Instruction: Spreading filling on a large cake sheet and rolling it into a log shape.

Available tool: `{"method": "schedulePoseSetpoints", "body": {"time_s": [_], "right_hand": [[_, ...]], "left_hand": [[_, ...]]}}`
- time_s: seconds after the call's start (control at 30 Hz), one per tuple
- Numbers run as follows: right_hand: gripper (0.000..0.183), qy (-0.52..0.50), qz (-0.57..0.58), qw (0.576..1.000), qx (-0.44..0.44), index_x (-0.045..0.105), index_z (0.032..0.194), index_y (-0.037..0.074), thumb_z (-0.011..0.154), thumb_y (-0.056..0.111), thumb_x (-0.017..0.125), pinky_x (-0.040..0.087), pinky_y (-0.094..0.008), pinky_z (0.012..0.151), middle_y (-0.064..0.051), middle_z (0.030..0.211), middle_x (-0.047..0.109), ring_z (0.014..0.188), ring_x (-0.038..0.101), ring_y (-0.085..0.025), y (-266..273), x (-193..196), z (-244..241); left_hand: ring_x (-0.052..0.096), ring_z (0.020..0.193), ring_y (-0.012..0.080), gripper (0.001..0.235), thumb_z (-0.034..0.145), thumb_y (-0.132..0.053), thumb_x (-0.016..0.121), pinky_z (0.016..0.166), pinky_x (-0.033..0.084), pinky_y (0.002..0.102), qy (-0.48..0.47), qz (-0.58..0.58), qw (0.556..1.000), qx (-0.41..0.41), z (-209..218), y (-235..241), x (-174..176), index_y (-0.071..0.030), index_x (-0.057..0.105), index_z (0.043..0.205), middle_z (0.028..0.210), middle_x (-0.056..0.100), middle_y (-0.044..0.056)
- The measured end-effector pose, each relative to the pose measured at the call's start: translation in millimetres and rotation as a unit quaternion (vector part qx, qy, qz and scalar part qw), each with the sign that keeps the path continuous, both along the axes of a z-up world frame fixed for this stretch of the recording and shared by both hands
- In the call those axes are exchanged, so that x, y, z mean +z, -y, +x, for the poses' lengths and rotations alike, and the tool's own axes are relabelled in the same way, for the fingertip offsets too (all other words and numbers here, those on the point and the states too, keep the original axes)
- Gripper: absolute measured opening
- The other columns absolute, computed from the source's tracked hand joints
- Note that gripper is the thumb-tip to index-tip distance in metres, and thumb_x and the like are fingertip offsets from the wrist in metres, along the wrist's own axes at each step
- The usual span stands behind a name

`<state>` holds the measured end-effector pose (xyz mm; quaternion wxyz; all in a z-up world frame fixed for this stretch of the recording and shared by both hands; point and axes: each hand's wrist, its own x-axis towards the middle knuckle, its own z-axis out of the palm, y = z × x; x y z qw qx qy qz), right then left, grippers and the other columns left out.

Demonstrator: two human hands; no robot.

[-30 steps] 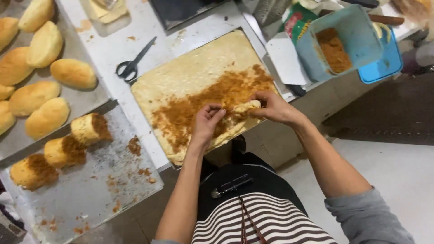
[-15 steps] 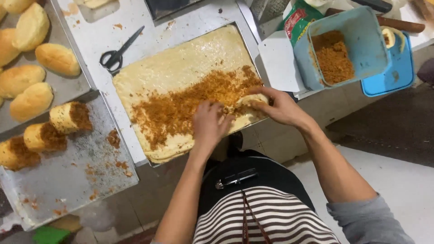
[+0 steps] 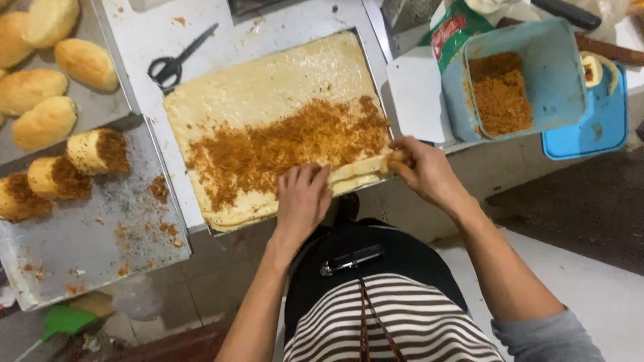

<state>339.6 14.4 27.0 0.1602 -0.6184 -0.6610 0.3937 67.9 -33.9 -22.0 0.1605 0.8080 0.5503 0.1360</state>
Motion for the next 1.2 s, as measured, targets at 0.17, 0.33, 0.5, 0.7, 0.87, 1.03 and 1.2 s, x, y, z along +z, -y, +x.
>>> {"method": "schedulePoseSetpoints", "body": {"time_s": [0.17, 0.33, 0.5, 0.7, 0.87, 1.03, 1.2], "right_hand": [[0.019, 0.004, 0.075, 0.997, -0.013, 0.074, 0.112, 0.011, 0.093, 0.01, 0.075, 0.061, -0.046, 0.073, -0.014, 0.104, 0.074, 0.09, 0.074, -0.037, 10, -23, 10], [0.013, -0.105, 0.11, 0.982, -0.107, 0.074, 0.105, 0.013, 0.093, 0.008, 0.077, 0.06, -0.037, 0.082, -0.006, 0.112, 0.069, 0.095, 0.072, -0.028, 17, -53, 26], [0.014, -0.404, 0.032, 0.867, -0.291, 0.064, 0.113, 0.002, 0.102, 0.009, 0.069, 0.056, -0.024, 0.077, -0.009, 0.101, 0.066, 0.087, 0.069, -0.017, 22, -80, 35], [0.025, -0.447, 0.012, 0.851, -0.275, 0.06, 0.122, -0.005, 0.1, 0.005, 0.066, 0.059, -0.025, 0.072, -0.015, 0.108, 0.062, 0.084, 0.071, -0.019, 24, -45, 21], [0.028, -0.408, -0.023, 0.906, -0.114, 0.065, 0.119, -0.006, 0.092, -0.004, 0.071, 0.057, -0.029, 0.068, -0.017, 0.098, 0.067, 0.08, 0.069, -0.022, 13, -13, -13], [0.035, -0.089, 0.12, 0.988, 0.038, 0.071, 0.129, 0.007, 0.095, 0.006, 0.075, 0.058, -0.038, 0.074, -0.013, 0.109, 0.073, 0.094, 0.073, -0.032, 5, -7, -18], [0.02, 0.194, 0.282, 0.916, 0.212, 0.075, 0.11, 0.027, 0.093, 0.018, 0.076, 0.053, -0.035, 0.076, 0.002, 0.109, 0.069, 0.101, 0.068, -0.027, 10, -47, 1]], "left_hand": [[0.052, 0.11, 0.021, 0.017, 0.099, -0.027, 0.066, 0.093, 0.038, 0.041, 0.015, 0.042, 0.999, -0.008, 20, -3, -29, -0.018, 0.067, 0.114, 0.105, 0.056, 0.0], [0.054, 0.102, 0.0216, 0.01, 0.1, -0.021, 0.07, 0.09, 0.038, 0.04, 0.007, 0.094, 0.996, 0.002, 32, -9, -15, -0.011, 0.066, 0.097, 0.099, 0.058, 0.004], [0.054, 0.098, 0.021, 0.021, 0.101, -0.012, 0.063, 0.091, 0.039, 0.04, 0.03, 0.037, 0.999, -0.013, 33, -14, -12, -0.016, 0.061, 0.121, 0.1, 0.056, 0.001], [0.054, 0.122, 0.0313, 0.03, 0.091, -0.013, 0.072, 0.097, 0.044, 0.047, 0.087, 0.027, 0.996, -0.003, 49, -21, 23, -0.01, 0.069, 0.121, 0.125, 0.057, 0.015], [0.063, 0.121, 0.0343, 0.047, 0.092, -0.02, 0.08, 0.101, 0.051, 0.047, 0.444, -0.128, 0.886, 0.042, 52, -28, 21, -0.012, 0.063, 0.135, 0.125, 0.068, 0.013], [0.075, 0.103, 0.0226, 0.026, 0.087, -0.023, 0.085, 0.091, 0.058, 0.035, 0.424, -0.11, 0.892, 0.113, -24, -18, 20, -0.017, 0.079, 0.111, 0.102, 0.079, 0.003], [0.07, 0.107, 0.0362, 0.018, 0.095, -0.016, 0.073, 0.093, 0.053, 0.047, 0.361, -0.176, 0.908, 0.122, -68, 0, 42, -0.008, 0.075, 0.111, 0.112, 0.075, 0.016]]}}
